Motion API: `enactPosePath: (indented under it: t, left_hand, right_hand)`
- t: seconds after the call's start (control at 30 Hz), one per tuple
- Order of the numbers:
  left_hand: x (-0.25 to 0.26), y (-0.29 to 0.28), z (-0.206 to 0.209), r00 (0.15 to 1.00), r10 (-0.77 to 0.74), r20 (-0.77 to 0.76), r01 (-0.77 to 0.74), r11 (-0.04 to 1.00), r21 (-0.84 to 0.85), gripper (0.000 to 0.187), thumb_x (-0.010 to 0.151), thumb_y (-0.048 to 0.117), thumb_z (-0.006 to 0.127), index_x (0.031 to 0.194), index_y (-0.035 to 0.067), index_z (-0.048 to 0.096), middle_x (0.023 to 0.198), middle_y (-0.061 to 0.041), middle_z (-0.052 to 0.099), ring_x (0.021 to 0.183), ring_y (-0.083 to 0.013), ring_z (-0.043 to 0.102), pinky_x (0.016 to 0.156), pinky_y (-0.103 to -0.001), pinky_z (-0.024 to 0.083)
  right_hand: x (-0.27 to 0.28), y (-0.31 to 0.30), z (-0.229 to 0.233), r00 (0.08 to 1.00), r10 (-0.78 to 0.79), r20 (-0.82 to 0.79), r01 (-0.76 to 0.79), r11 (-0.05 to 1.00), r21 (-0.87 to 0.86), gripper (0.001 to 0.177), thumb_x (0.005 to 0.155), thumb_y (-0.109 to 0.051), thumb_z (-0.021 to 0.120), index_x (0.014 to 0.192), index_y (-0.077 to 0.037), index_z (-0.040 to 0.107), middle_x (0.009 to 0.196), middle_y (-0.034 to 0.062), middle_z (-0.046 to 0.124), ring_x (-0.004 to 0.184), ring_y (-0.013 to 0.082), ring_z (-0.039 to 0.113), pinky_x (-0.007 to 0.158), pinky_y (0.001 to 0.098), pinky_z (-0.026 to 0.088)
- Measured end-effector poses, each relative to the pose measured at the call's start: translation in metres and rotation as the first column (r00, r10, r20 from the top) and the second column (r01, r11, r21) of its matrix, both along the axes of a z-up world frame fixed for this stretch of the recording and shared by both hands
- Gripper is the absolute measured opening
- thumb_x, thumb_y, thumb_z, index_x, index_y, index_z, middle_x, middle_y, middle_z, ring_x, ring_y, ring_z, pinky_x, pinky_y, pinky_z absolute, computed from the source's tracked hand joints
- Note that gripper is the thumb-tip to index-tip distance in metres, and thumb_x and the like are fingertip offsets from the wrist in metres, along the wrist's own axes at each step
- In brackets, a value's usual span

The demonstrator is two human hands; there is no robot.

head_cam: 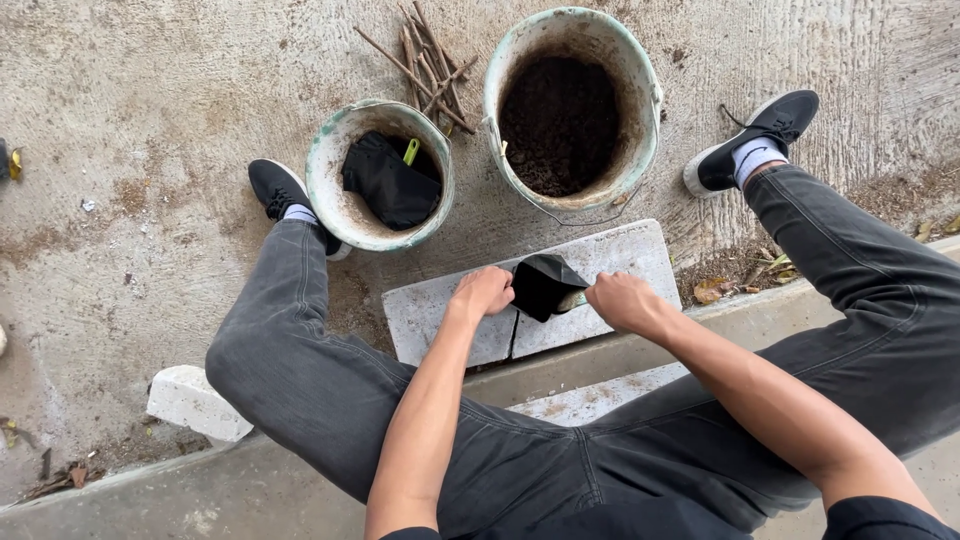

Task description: A person uses a hand trowel to scoop soil from a bucket and fill a small black polybag.

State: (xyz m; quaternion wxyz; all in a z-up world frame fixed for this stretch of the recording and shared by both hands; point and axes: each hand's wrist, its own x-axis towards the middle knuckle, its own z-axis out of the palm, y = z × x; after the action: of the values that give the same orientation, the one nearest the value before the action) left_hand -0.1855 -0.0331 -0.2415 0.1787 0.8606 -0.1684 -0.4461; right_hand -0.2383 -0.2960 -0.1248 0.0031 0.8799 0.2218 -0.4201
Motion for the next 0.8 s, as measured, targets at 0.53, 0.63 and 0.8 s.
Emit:
enactPosePath:
  t: [0.53,0.63,0.8]
  left_hand:
    - [0.006,0.001,0.024,0.996,0.02,0.092,-0.016,0.999,-0.041,0.027,0.085,0.033,0.055,0.08,0.01,0.069,0.096,-0.017,0.071,0.102,-0.0431,0.07,0.086,-0.054,0.056]
    - [0.008,-0.001,0.035,0.993,0.051,0.107,-0.045,0.997,-0.061,0.032,0.087,0.036,0.055,0.083,0.008,0.07,0.097,-0.021,0.071,0.102,-0.0457,0.069,0.086,-0.057,0.055]
    - [0.003,0.0,0.012,0.989,-0.011,0.149,0.007,0.999,0.032,0.032,0.087,0.037,0.055,0.085,0.01,0.072,0.097,-0.015,0.073,0.101,-0.0402,0.072,0.086,-0.052,0.057]
  right_hand:
    - [0.024,0.028,0.016,0.996,0.042,0.075,-0.046,0.997,0.062,0.035,0.086,0.006,0.061,0.117,-0.004,0.075,0.114,0.0219,0.07,0.101,0.0396,0.073,0.078,0.0481,0.064]
    - [0.027,0.028,0.007,0.99,0.024,0.142,-0.034,0.997,0.07,0.04,0.086,0.006,0.062,0.124,-0.005,0.071,0.115,0.0222,0.068,0.102,0.0396,0.073,0.077,0.0479,0.064]
    - [0.025,0.036,0.007,0.987,0.108,0.122,-0.116,0.991,0.061,0.044,0.093,0.005,0.061,0.134,-0.009,0.067,0.122,0.0218,0.066,0.107,0.0359,0.07,0.083,0.0438,0.064]
